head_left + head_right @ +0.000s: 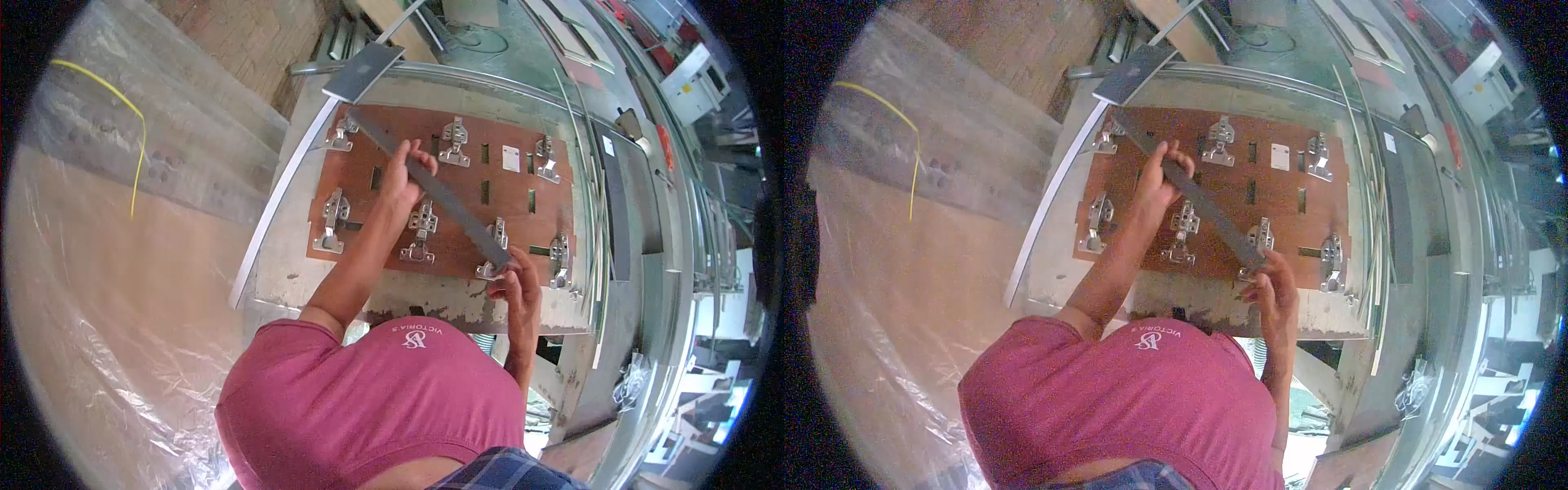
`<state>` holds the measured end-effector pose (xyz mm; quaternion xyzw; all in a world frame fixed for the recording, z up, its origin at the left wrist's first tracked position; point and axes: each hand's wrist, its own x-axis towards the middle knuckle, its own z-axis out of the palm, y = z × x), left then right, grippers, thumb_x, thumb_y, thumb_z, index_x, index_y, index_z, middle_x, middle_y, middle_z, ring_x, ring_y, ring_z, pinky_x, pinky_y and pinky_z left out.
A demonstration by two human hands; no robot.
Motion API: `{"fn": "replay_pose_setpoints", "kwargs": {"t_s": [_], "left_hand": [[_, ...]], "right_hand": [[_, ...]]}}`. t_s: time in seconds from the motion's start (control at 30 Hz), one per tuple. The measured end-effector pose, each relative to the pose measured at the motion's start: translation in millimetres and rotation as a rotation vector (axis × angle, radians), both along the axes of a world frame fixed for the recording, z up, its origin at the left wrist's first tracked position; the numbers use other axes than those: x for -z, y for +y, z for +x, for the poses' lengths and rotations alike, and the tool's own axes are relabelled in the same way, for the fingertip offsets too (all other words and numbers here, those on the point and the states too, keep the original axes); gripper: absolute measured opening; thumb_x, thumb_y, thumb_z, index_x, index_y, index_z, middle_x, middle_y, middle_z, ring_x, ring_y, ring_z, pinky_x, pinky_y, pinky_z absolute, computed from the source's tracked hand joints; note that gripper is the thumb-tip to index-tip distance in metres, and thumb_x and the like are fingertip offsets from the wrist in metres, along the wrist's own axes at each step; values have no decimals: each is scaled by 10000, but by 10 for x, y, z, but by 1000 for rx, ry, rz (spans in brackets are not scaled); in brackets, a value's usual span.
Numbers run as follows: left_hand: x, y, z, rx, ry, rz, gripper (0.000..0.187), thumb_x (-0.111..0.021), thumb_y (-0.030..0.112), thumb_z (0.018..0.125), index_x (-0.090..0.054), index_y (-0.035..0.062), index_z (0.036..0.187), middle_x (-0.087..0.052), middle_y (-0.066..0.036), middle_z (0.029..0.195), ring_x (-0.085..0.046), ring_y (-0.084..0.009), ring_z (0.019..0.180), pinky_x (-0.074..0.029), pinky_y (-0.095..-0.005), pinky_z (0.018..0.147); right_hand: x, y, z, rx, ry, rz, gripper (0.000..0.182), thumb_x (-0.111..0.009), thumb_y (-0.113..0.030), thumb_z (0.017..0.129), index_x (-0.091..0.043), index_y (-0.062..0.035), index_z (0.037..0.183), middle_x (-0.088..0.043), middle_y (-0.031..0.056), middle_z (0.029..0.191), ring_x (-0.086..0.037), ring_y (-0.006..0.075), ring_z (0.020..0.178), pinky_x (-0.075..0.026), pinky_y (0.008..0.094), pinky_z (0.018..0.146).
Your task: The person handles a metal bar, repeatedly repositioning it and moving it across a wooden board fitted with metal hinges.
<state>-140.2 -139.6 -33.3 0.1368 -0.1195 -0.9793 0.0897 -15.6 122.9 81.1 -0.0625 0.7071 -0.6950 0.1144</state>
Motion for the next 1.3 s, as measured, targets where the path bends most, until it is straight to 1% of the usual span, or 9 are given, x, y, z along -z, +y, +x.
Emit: {"fn": "replay_pose_setpoints", "kwargs": {"t_s": [0.17,0.33,0.5,0.53,0.67,1.0,1.17,1.23,1.3], "left_hand": [[-121,21,119,-3,-103,143,221,-569,230,843,-519,43,949,-502,-33,630,-503,-167,620,-474,-344,617],[-256,308,315,1,-57,-19,241,-568,254,848,-516,49,963,-503,-38,669,-510,-169,633,-486,-347,664],[-436,668,632,129,-54,-113,260,-542,264,863,-515,45,999,-586,-93,840,-580,-250,832,-489,-401,772],[-393,689,717,209,-55,-125,274,-525,282,872,-510,68,1042,-595,-114,967,-573,-275,950,-479,-400,808],[-311,804,1065,372,-69,-145,322,-520,319,870,-496,105,1108,-553,-114,1124,-552,-271,1019,-454,-388,873],[-197,800,1491,304,-103,-70,347,-519,378,860,-500,134,1105,-558,-89,1126,-535,-218,1036,-423,-386,903],[-290,882,1435,326,-111,-84,314,-484,365,881,-508,125,1082,-565,-87,1113,-536,-213,1036,-433,-386,891],[-315,1040,1404,352,-98,-71,307,-470,360,889,-509,121,1077,-566,-86,1112,-536,-211,1037,-437,-388,886],[-341,1295,1346,490,-69,-39,312,-452,351,898,-504,115,1095,-560,-83,1131,-531,-210,1050,-434,-384,897]], "right_hand": [[63,30,23,-38,-29,11,403,-507,-283,874,-444,-58,1202,-528,52,844,-563,112,675,-459,232,577],[127,193,145,99,-79,-16,414,-513,-287,870,-439,-59,1208,-541,56,849,-556,106,676,-461,232,580],[218,431,274,178,-84,53,409,-502,-277,882,-430,-67,1225,-540,43,845,-528,88,654,-451,221,580],[264,508,295,260,-69,46,400,-496,-277,887,-434,-70,1224,-538,37,842,-522,84,652,-443,217,580],[272,703,376,456,-88,23,406,-507,-313,883,-452,-95,1221,-519,20,905,-512,72,660,-417,202,590],[269,722,250,357,-19,116,430,-492,-366,880,-457,-80,1198,-548,33,653,-527,101,622,-420,227,574],[245,746,293,372,-20,130,506,-506,-419,859,-431,-73,1221,-537,39,634,-511,106,599,-407,233,553],[272,814,323,387,51,-143,591,-531,-471,827,-398,-77,1247,-549,50,701,-482,109,568,-398,234,534],[368,928,331,449,45,-213,657,-551,-509,797,-381,-63,1249,-548,59,786,-462,112,553,-392,238,510]]}}
